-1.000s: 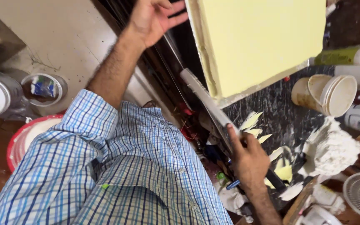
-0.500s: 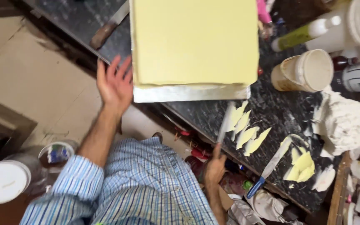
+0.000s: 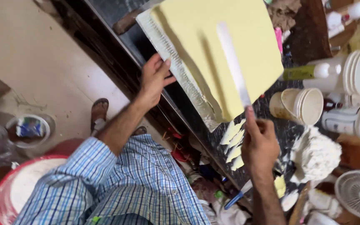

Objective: Icing and smoothing the sides of a large rectangular cake.

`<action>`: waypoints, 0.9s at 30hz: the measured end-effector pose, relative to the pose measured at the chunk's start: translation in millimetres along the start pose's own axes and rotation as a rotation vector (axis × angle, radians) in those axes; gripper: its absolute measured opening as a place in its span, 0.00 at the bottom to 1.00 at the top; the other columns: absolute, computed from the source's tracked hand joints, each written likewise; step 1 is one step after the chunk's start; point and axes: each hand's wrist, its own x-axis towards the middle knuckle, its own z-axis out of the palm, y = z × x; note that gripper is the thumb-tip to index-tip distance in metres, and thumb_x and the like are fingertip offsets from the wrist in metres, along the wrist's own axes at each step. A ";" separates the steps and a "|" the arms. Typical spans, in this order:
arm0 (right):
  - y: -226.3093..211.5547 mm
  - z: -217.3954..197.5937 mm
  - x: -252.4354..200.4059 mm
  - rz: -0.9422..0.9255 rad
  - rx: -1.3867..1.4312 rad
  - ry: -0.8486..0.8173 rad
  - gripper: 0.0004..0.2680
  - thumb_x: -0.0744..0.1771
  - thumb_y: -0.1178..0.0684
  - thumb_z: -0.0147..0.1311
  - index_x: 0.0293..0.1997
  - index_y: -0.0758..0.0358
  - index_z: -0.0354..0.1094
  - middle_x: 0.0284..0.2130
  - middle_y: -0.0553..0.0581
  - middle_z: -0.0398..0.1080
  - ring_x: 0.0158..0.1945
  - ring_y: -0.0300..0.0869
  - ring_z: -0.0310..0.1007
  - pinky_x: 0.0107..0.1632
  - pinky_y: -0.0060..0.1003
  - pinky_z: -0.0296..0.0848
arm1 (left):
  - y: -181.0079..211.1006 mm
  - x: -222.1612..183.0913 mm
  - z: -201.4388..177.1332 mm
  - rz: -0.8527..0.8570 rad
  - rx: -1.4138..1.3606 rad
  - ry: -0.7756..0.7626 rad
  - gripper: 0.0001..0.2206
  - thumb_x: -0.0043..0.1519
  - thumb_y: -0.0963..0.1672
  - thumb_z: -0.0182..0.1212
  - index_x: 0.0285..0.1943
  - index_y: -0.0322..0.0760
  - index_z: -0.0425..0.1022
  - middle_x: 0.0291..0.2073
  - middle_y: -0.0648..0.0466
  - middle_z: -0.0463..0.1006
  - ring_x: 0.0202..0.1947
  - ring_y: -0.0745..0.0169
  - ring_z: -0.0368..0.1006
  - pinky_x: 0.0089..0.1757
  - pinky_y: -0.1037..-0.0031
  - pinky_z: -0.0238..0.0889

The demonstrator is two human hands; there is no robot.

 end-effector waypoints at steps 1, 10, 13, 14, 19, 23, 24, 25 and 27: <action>-9.4 2.7 14.7 -0.076 -0.090 -0.003 0.19 0.69 0.59 0.56 0.69 0.45 0.67 0.38 0.55 0.72 0.34 0.39 0.71 0.33 0.36 0.74 | 4.8 7.5 -1.3 -0.009 0.047 -0.010 0.17 0.71 0.43 0.51 0.68 0.35 0.65 0.55 0.51 0.78 0.52 0.54 0.78 0.51 0.59 0.78; -18.7 39.5 93.7 -0.458 -0.505 0.091 0.16 0.73 0.53 0.58 0.71 0.44 0.68 0.39 0.51 0.71 0.26 0.33 0.63 0.21 0.24 0.62 | 11.0 24.4 -3.4 -0.001 0.045 -0.052 0.18 0.69 0.42 0.53 0.69 0.36 0.66 0.54 0.47 0.79 0.50 0.54 0.79 0.46 0.60 0.81; 0.2 37.4 83.7 -0.498 -0.568 0.091 0.17 0.73 0.53 0.58 0.72 0.43 0.67 0.39 0.50 0.71 0.28 0.33 0.63 0.22 0.24 0.62 | 10.7 27.0 0.1 -0.019 0.064 -0.036 0.20 0.68 0.42 0.54 0.70 0.35 0.64 0.57 0.45 0.78 0.54 0.53 0.77 0.46 0.59 0.82; 7.9 36.5 78.7 -0.506 -0.571 0.075 0.17 0.73 0.54 0.58 0.73 0.43 0.66 0.39 0.49 0.71 0.28 0.33 0.64 0.22 0.25 0.62 | 9.8 28.7 0.5 -0.022 0.065 -0.016 0.21 0.67 0.42 0.55 0.71 0.35 0.62 0.59 0.44 0.76 0.56 0.52 0.76 0.46 0.58 0.83; 31.5 31.3 9.3 -0.444 -0.457 -0.018 0.21 0.70 0.58 0.60 0.74 0.43 0.64 0.38 0.51 0.71 0.31 0.35 0.66 0.24 0.27 0.65 | 17.3 32.6 -0.7 -0.031 0.112 0.015 0.22 0.67 0.42 0.55 0.71 0.34 0.62 0.62 0.41 0.72 0.55 0.46 0.76 0.46 0.56 0.83; 39.7 40.4 -56.7 -0.308 -0.377 -0.113 0.24 0.67 0.61 0.60 0.72 0.42 0.63 0.38 0.53 0.72 0.31 0.38 0.69 0.25 0.30 0.68 | 22.6 36.4 -4.4 0.019 0.146 -0.010 0.21 0.66 0.43 0.54 0.69 0.33 0.65 0.62 0.41 0.73 0.54 0.48 0.78 0.45 0.56 0.80; 37.3 43.8 -67.6 -0.291 -0.369 -0.118 0.24 0.67 0.61 0.60 0.72 0.42 0.63 0.38 0.53 0.72 0.31 0.38 0.69 0.25 0.30 0.68 | 20.5 38.4 -8.7 0.008 0.160 -0.017 0.21 0.66 0.43 0.54 0.69 0.33 0.65 0.62 0.41 0.73 0.54 0.48 0.78 0.45 0.56 0.80; 33.8 47.4 -79.1 -0.228 -0.313 -0.155 0.25 0.66 0.62 0.60 0.71 0.42 0.64 0.38 0.54 0.72 0.32 0.39 0.70 0.26 0.32 0.69 | 18.7 41.4 -12.2 0.033 0.204 -0.009 0.19 0.68 0.43 0.54 0.68 0.33 0.66 0.61 0.42 0.74 0.53 0.49 0.78 0.46 0.58 0.80; 28.5 56.4 -98.2 -0.143 -0.248 -0.188 0.25 0.65 0.63 0.59 0.71 0.42 0.64 0.38 0.54 0.73 0.33 0.40 0.71 0.27 0.33 0.70 | 19.8 43.9 -15.6 0.053 0.265 -0.016 0.18 0.69 0.43 0.54 0.67 0.32 0.66 0.61 0.42 0.74 0.52 0.50 0.79 0.46 0.59 0.80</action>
